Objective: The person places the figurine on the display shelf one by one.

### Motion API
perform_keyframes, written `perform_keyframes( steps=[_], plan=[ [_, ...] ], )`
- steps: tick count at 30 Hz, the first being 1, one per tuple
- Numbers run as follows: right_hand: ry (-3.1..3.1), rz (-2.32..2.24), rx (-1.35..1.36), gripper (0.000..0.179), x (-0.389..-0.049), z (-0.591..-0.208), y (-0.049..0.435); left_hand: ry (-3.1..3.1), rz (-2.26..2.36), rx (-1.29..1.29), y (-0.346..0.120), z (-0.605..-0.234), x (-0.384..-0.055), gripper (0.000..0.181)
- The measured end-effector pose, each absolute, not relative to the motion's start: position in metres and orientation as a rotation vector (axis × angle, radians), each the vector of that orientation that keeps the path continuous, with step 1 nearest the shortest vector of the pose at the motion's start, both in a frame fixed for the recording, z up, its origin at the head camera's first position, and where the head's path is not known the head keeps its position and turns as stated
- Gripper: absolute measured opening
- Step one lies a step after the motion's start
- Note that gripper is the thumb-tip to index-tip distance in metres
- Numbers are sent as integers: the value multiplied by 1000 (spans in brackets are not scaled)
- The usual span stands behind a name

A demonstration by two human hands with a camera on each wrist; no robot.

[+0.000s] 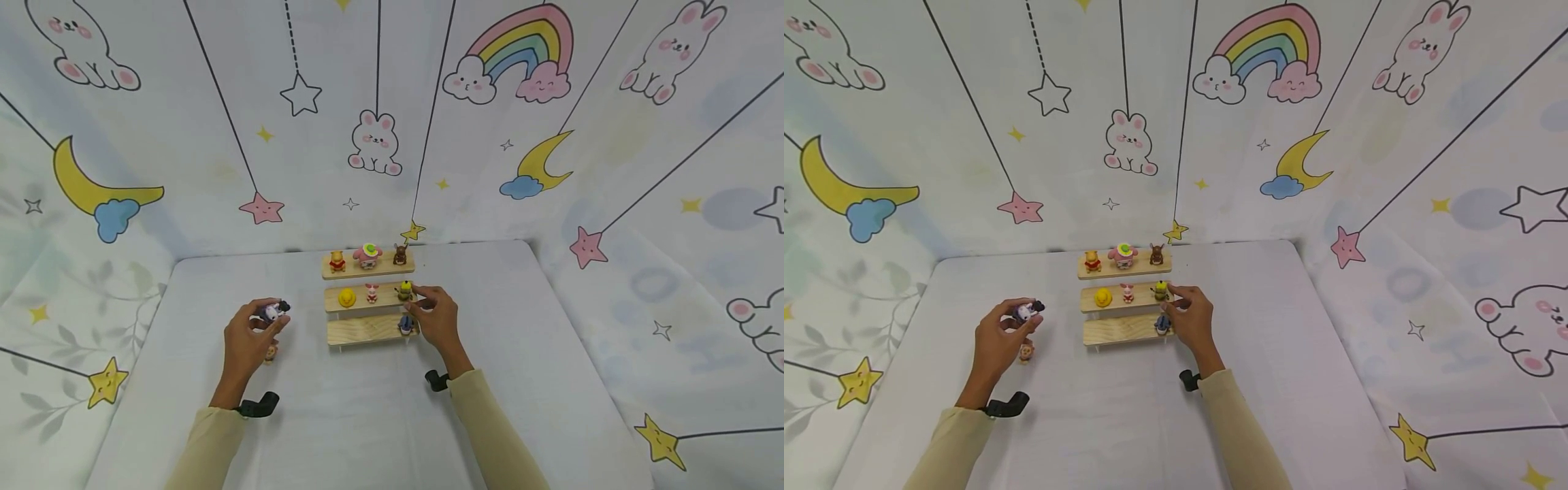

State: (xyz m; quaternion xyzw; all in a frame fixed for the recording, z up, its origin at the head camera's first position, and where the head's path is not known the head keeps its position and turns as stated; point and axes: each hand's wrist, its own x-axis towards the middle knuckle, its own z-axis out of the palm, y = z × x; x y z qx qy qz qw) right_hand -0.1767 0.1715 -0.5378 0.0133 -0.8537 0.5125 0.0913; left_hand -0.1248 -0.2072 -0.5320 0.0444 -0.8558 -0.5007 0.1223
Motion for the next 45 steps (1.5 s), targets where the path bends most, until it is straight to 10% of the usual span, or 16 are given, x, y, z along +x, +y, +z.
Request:
perform_keyframes(
  steps=[45],
  plan=[
    [-2538, 1514, 22, 42, -178, -542, 172, -2358, -1776, 174, -195, -520, -124, 48]
  ],
)
